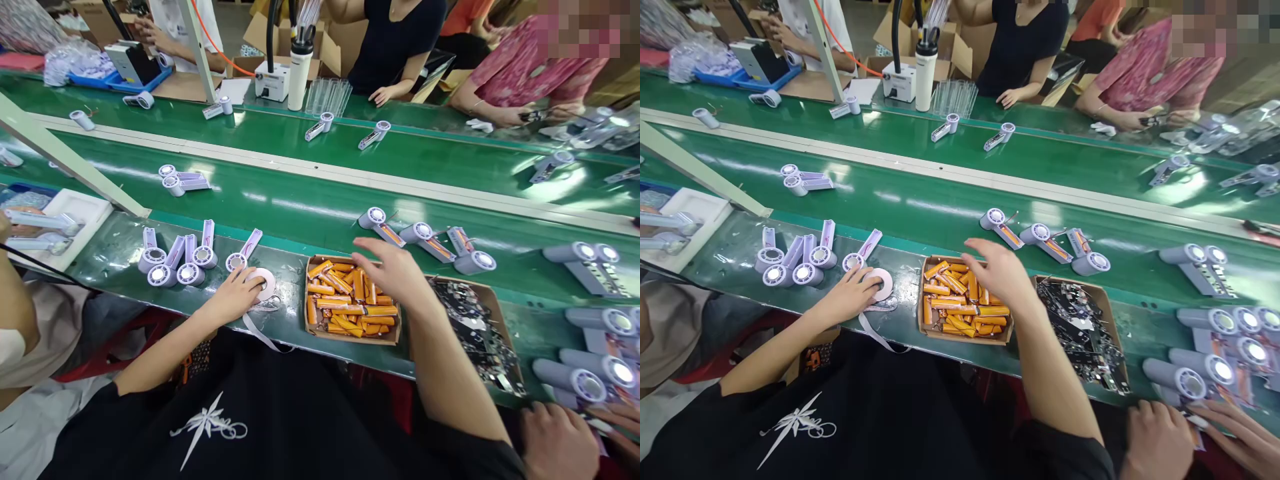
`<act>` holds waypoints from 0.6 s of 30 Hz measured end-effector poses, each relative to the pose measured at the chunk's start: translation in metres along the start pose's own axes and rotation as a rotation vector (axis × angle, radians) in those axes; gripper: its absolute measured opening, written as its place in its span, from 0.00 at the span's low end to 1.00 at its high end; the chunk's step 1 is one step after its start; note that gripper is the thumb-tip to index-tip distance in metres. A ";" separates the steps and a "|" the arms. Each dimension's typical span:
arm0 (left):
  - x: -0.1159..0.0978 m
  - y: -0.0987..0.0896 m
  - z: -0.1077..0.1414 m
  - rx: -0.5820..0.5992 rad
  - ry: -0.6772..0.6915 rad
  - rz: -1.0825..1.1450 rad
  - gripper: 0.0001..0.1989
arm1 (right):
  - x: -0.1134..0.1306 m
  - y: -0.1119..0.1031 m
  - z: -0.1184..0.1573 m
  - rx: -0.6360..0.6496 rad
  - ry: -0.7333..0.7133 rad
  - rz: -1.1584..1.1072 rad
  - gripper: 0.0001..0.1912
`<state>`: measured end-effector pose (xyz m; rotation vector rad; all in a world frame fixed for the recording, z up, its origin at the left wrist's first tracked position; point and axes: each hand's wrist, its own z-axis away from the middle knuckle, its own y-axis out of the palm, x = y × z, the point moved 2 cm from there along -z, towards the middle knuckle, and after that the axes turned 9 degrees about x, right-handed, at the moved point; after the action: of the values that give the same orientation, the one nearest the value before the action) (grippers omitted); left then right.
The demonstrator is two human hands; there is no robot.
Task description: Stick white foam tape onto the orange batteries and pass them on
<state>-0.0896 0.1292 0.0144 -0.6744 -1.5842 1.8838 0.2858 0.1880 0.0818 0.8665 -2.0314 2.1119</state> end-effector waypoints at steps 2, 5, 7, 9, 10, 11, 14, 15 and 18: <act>0.001 0.000 0.003 0.019 0.012 0.029 0.12 | 0.031 0.013 0.020 0.028 -0.020 -0.147 0.19; -0.002 -0.004 0.006 -0.030 0.028 0.054 0.09 | 0.064 0.043 0.041 0.154 0.048 -0.393 0.19; -0.006 -0.009 0.007 -0.150 0.024 0.070 0.09 | 0.080 0.066 0.049 0.283 0.126 -0.583 0.23; -0.011 -0.015 0.006 -0.300 0.042 0.098 0.11 | 0.095 0.084 0.052 0.414 0.189 -0.769 0.27; -0.013 -0.017 0.006 -0.363 0.063 0.117 0.11 | 0.102 0.090 0.053 0.468 0.201 -0.850 0.27; -0.014 -0.018 0.005 -0.411 0.087 0.135 0.11 | 0.108 0.094 0.053 0.514 0.195 -0.913 0.24; -0.015 -0.019 0.002 -0.462 0.134 0.166 0.11 | 0.125 0.096 0.051 0.613 0.047 -0.969 0.23; -0.013 -0.019 0.000 -0.459 0.133 0.171 0.12 | 0.129 0.094 0.051 0.636 -0.035 -0.957 0.25; -0.003 -0.018 -0.001 -0.481 0.072 0.192 0.18 | 0.134 0.091 0.055 0.680 -0.271 -0.876 0.24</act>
<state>-0.0848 0.1303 0.0324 -1.1187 -2.0050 1.5867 0.1527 0.0839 0.0581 1.7739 -0.6474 2.1325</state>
